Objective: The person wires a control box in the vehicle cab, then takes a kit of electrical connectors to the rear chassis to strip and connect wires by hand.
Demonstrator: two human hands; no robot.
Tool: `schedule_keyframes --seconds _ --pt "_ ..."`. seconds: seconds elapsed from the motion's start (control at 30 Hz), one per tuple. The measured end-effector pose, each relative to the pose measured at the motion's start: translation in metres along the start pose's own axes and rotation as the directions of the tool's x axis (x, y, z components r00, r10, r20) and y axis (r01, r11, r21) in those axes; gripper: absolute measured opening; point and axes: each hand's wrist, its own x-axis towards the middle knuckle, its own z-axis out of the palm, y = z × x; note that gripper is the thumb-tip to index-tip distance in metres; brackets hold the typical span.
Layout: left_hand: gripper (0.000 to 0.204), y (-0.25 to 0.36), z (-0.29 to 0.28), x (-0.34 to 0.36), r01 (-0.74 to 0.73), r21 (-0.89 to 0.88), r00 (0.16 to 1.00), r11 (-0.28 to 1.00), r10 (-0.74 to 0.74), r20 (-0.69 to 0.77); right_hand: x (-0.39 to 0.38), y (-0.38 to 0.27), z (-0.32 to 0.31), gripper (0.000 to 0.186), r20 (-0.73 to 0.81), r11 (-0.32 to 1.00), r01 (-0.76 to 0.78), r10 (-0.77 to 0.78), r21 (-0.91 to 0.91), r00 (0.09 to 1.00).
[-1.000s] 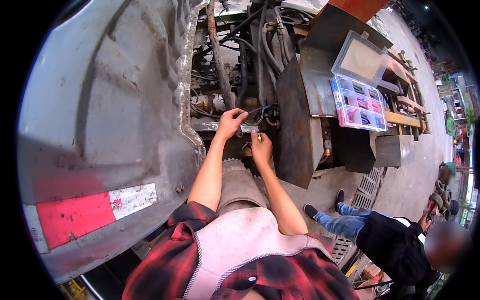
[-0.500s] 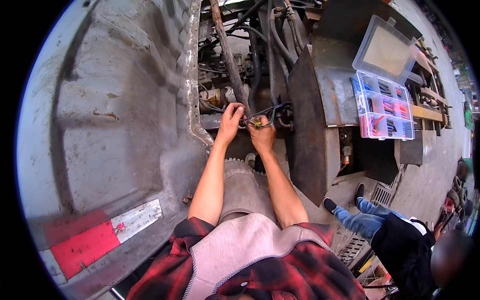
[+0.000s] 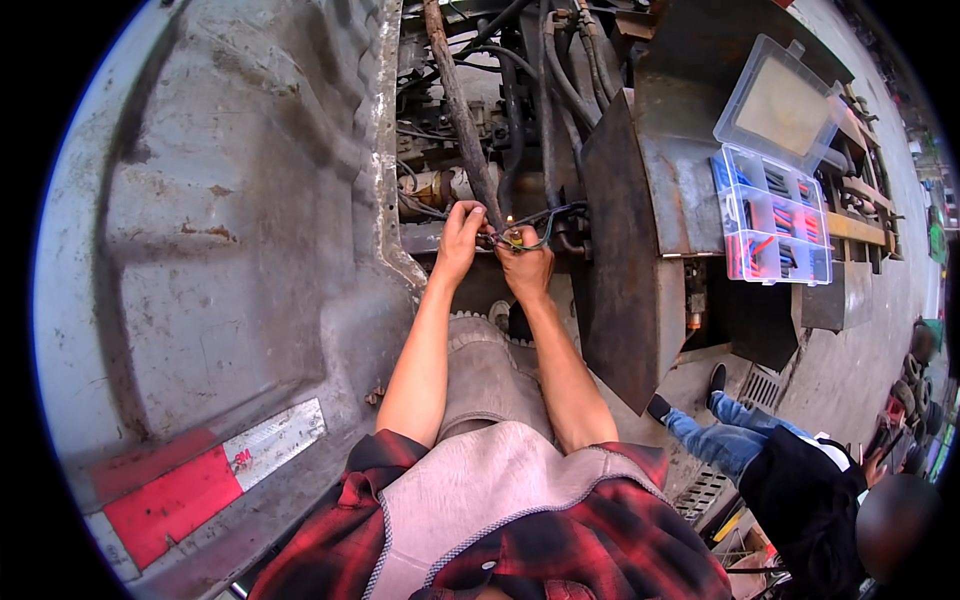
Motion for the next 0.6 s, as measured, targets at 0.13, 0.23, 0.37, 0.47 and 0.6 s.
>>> schedule_keyframes --seconds 0.13,0.23,0.37,0.47,0.6 --pt "0.021 0.001 0.003 0.000 0.005 -0.003 1.000 1.000 -0.005 -0.018 0.003 -0.002 -0.001 0.022 -0.033 0.979 -0.190 0.192 0.068 0.981" --pt "0.021 0.002 0.003 -0.001 -0.001 -0.020 1.000 1.000 0.000 -0.028 0.004 -0.009 -0.006 0.022 -0.044 0.973 -0.199 0.205 0.113 0.978" --pt "0.020 0.002 0.000 0.000 0.027 0.021 1.000 0.999 -0.027 -0.003 0.002 -0.010 -0.008 0.022 -0.032 0.982 -0.158 0.162 0.099 0.986" --pt "0.021 0.003 0.003 0.000 0.011 -0.013 1.000 1.000 -0.011 -0.028 0.002 -0.010 -0.009 0.022 -0.022 0.981 -0.159 0.163 0.115 0.986" --pt "0.021 0.003 0.002 0.000 0.015 -0.001 1.000 1.000 -0.015 -0.015 0.003 -0.007 -0.009 0.022 -0.009 0.978 -0.179 0.181 0.107 0.984"
